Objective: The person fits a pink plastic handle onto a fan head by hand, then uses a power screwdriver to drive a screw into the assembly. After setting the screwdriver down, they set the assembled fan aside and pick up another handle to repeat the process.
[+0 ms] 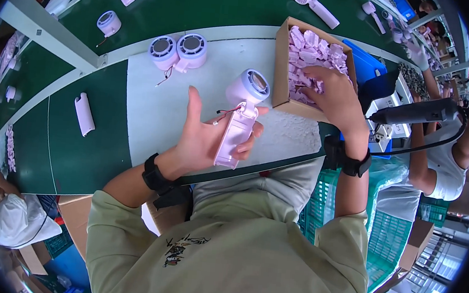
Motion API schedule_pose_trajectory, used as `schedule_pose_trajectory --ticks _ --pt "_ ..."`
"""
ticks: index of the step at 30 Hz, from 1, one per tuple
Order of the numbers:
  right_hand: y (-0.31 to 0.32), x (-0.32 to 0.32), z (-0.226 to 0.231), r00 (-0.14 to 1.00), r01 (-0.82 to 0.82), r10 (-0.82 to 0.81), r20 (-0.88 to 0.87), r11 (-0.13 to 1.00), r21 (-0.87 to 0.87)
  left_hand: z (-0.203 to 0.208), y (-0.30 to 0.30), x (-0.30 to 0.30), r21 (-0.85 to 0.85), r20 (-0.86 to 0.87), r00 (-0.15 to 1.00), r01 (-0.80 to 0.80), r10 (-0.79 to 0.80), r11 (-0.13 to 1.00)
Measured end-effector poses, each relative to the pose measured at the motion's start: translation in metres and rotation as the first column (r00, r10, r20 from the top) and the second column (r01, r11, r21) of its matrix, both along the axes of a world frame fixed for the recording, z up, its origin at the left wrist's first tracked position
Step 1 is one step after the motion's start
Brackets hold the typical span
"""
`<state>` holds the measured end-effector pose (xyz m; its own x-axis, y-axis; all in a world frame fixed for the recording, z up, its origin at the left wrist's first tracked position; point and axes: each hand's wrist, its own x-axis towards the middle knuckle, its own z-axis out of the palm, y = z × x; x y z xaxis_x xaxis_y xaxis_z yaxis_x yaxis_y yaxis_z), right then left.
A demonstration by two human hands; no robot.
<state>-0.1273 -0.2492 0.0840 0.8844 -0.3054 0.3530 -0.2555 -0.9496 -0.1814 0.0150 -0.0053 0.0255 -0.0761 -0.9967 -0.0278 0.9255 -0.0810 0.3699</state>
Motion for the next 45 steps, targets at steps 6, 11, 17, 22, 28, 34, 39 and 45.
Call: schedule_pose_trajectory --ticks 6,11,17,22,28,34,39,45 --pt "0.011 0.015 0.01 0.991 0.105 -0.076 -0.11 0.951 0.291 -0.016 -0.005 -0.001 -0.038 -0.028 1.0 0.009 -0.01 0.999" --pt "0.058 -0.003 0.026 0.968 -0.07 -0.146 0.203 0.623 0.779 -0.004 -0.003 -0.004 -0.001 0.14 0.988 -0.063 0.063 0.998" --pt "0.125 -0.002 -0.009 0.934 -0.202 -0.199 0.296 0.387 0.9 -0.006 -0.005 -0.011 0.089 0.49 0.871 -0.103 0.047 0.991" --pt "0.138 0.001 -0.046 0.947 -0.065 -0.213 0.24 0.604 0.794 -0.038 -0.001 -0.018 -0.007 0.69 0.704 -0.223 0.166 0.975" --pt "0.146 0.0 -0.057 0.943 0.037 -0.257 0.21 0.71 0.703 -0.031 0.002 -0.017 -0.024 0.72 0.668 -0.248 0.189 0.968" --pt "0.146 0.003 -0.046 0.947 0.093 -0.254 0.195 0.802 0.59 -0.03 0.002 -0.014 0.058 0.745 0.66 -0.206 0.095 0.977" --pt "0.134 0.013 -0.046 0.927 -0.15 0.04 0.373 0.951 0.27 -0.013 0.003 -0.014 0.068 0.6 0.793 -0.18 0.104 0.981" --pt "0.141 0.008 -0.057 0.926 -0.043 -0.113 0.36 0.915 0.4 -0.011 0.004 -0.012 0.177 0.554 0.831 -0.162 0.038 0.971"
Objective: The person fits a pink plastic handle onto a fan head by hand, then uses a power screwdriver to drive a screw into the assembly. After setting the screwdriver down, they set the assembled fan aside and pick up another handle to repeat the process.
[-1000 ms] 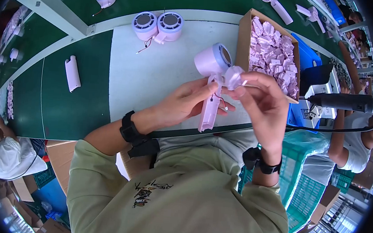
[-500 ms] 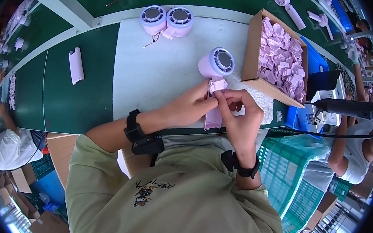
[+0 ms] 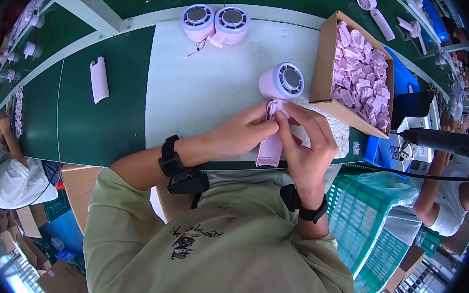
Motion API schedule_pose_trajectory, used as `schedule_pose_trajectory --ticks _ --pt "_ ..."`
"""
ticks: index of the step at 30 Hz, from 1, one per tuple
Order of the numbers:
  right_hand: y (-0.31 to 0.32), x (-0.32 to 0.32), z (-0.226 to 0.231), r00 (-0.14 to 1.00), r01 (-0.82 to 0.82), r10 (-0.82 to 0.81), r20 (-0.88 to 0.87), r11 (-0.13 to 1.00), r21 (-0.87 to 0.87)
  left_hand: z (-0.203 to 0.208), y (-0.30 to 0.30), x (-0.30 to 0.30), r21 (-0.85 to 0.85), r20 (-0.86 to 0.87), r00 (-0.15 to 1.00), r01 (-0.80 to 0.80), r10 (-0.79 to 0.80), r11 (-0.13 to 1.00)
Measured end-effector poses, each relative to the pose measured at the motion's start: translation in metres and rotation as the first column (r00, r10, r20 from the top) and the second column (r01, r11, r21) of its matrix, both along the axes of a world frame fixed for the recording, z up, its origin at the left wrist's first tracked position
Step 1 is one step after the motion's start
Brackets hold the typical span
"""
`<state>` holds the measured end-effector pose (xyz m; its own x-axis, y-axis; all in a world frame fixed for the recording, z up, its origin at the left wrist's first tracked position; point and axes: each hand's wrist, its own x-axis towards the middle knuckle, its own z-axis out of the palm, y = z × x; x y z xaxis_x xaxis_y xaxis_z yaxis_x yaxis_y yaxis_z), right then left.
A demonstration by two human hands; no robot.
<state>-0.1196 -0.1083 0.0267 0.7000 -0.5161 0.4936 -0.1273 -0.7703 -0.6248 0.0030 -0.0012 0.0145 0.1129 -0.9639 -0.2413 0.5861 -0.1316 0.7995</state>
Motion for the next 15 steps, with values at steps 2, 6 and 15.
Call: schedule_pose_trajectory --ticks 2,6,15 --pt "0.002 0.0 -0.004 1.0 0.021 -0.021 0.007 1.0 -0.007 -0.005 -0.001 0.001 0.0 -0.017 1.0 0.006 -0.006 1.0" --pt "0.007 -0.001 -0.004 0.999 0.034 -0.034 -0.015 0.999 0.003 -0.012 -0.005 0.005 0.014 -0.135 0.99 0.031 -0.029 0.999" --pt "0.014 -0.004 -0.006 0.968 -0.015 -0.119 0.223 0.853 0.522 -0.002 -0.009 0.0 -0.019 -0.136 0.986 -0.102 0.099 0.995"
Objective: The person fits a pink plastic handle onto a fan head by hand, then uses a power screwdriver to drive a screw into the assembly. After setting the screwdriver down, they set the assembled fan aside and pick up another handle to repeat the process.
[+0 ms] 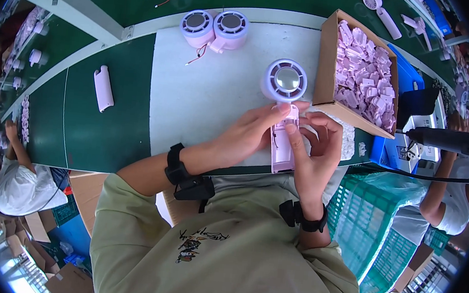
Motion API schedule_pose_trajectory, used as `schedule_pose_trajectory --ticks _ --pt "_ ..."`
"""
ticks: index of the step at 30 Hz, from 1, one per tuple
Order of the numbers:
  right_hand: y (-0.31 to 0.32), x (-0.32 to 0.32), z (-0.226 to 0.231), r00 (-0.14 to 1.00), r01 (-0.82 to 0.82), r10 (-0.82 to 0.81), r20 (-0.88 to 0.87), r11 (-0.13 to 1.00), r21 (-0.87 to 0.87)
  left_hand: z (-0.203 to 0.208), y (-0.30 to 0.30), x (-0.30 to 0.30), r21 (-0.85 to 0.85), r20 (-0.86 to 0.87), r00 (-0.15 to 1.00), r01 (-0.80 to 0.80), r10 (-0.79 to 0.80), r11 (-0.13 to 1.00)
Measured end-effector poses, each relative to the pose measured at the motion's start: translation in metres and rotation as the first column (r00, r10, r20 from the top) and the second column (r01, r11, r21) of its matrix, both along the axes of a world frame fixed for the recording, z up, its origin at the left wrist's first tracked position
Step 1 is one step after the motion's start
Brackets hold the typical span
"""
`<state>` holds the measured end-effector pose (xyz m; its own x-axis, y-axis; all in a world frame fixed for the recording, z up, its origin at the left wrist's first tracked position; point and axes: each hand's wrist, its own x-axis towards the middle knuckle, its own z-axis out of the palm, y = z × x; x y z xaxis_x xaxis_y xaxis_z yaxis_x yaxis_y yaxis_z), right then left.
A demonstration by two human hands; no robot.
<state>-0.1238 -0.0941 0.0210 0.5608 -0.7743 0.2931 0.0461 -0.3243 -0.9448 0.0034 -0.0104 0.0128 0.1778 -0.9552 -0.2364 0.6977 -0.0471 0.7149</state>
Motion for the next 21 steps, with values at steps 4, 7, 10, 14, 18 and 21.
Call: schedule_pose_trajectory --ticks 4,7,10,14,18,21 --pt "0.006 -0.009 0.012 0.981 -0.177 0.193 0.028 0.815 0.553 0.008 0.004 -0.001 -0.202 0.432 0.901 0.052 0.041 0.978" --pt "-0.004 -0.012 0.013 0.868 -0.383 0.484 0.111 0.51 0.771 0.021 0.007 0.005 -0.054 0.34 0.927 0.191 -0.162 0.98" --pt "-0.001 -0.007 0.019 0.883 -0.32 0.47 0.009 0.588 0.743 0.014 0.0 -0.001 -0.156 0.432 0.902 0.104 -0.027 0.982" --pt "-0.003 -0.006 0.019 0.883 -0.318 0.469 0.023 0.559 0.766 0.016 0.002 0.003 -0.064 0.373 0.925 0.098 -0.067 0.993" --pt "-0.007 -0.017 0.019 0.973 -0.175 0.205 -0.106 0.955 0.24 0.008 -0.007 -0.001 -0.12 0.057 0.996 -0.068 0.075 0.99" --pt "-0.047 -0.042 0.032 0.883 0.414 -0.47 0.003 0.774 -0.479 0.008 -0.007 0.007 -0.056 -0.011 0.999 -0.033 0.033 0.998"
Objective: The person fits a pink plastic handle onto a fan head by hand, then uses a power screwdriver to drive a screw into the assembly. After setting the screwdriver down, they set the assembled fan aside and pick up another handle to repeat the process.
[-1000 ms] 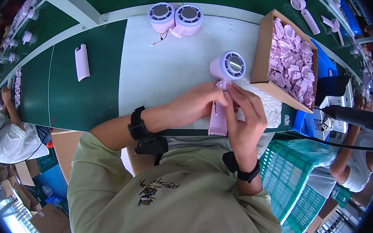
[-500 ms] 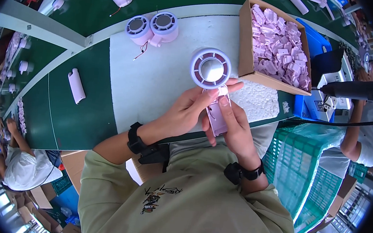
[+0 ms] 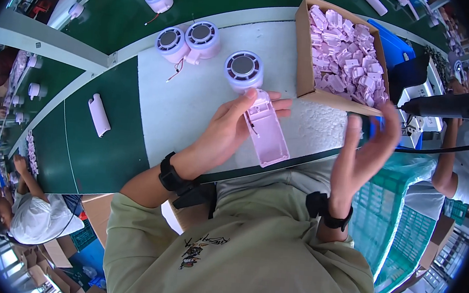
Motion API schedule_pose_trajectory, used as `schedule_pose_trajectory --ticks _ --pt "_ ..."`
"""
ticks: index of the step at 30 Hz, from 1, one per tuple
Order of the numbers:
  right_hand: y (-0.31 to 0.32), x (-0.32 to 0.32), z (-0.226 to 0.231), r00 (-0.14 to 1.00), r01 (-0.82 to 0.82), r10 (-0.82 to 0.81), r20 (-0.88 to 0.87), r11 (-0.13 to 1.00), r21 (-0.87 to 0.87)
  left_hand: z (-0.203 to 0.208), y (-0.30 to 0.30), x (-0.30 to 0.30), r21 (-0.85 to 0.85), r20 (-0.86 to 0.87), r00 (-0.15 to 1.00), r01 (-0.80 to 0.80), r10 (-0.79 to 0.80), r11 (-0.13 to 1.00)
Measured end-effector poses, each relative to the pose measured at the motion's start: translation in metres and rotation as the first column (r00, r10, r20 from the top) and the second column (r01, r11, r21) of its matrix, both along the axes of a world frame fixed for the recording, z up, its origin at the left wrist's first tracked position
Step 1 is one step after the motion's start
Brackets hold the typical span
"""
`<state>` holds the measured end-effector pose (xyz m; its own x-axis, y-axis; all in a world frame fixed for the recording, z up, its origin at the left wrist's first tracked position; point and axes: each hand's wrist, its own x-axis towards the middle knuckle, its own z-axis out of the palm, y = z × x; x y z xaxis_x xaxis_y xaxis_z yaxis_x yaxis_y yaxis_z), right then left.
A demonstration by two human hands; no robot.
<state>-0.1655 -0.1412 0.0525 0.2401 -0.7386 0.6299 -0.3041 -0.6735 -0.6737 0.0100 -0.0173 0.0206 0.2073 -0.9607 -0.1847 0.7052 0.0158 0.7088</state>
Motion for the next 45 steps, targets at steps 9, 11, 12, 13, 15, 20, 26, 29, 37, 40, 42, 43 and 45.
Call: schedule_pose_trajectory --ticks 9,11,12,13,15,20,26,29,37,40,42,43,45 --pt "-0.124 -0.027 0.059 0.859 -0.145 -0.001 0.512 0.959 0.244 0.003 0.008 0.001 0.112 0.085 0.996 0.021 -0.031 0.993" --pt "-0.128 -0.046 0.054 0.854 -0.067 -0.034 0.519 0.982 0.175 0.002 0.01 0.002 0.112 0.063 0.995 0.066 -0.073 0.992" --pt "-0.13 -0.052 0.049 0.85 -0.023 -0.043 0.525 0.993 0.118 0.0 0.011 0.002 0.125 0.039 0.996 0.075 -0.081 0.989" --pt "-0.131 -0.057 0.049 0.846 0.021 -0.051 0.532 0.998 0.063 0.0 0.01 0.0 0.14 0.015 0.996 0.084 -0.087 0.987" --pt "-0.134 -0.074 0.054 0.821 -0.004 -0.023 0.57 0.999 0.047 0.002 0.007 -0.001 0.154 0.044 0.996 0.072 -0.08 0.985" --pt "-0.134 -0.086 0.064 0.772 -0.006 0.056 0.633 0.997 -0.081 0.006 0.004 -0.004 0.205 0.108 0.991 0.057 -0.081 0.977" --pt "-0.144 -0.072 0.05 0.836 0.25 -0.139 0.531 0.958 -0.142 0.008 0.002 -0.007 0.207 0.116 0.989 0.063 -0.089 0.976" --pt "-0.125 -0.069 0.053 0.864 0.117 -0.099 0.494 0.993 -0.004 0.007 0.006 -0.007 0.22 0.132 0.989 0.031 -0.061 0.975" --pt "-0.069 -0.059 0.062 0.696 -0.219 0.094 0.712 0.972 0.086 0.007 0.01 -0.004 0.181 0.092 0.993 0.061 -0.078 0.982" --pt "-0.044 -0.035 0.06 0.589 -0.526 0.294 0.753 0.847 0.081 0.003 0.003 -0.004 0.152 0.092 0.991 0.085 -0.1 0.985" --pt "-0.035 -0.014 0.057 0.642 -0.451 0.25 0.724 0.887 0.094 0.001 0.005 -0.004 0.134 0.097 0.989 0.095 -0.108 0.987" --pt "-0.032 -0.005 0.056 0.698 -0.352 0.196 0.689 0.932 0.091 0.001 0.006 -0.004 0.142 0.094 0.99 0.093 -0.107 0.986" --pt "-0.037 0.001 0.054 0.747 -0.245 0.139 0.65 0.967 0.075 0.0 0.005 -0.003 0.147 0.084 0.989 0.106 -0.119 0.983"
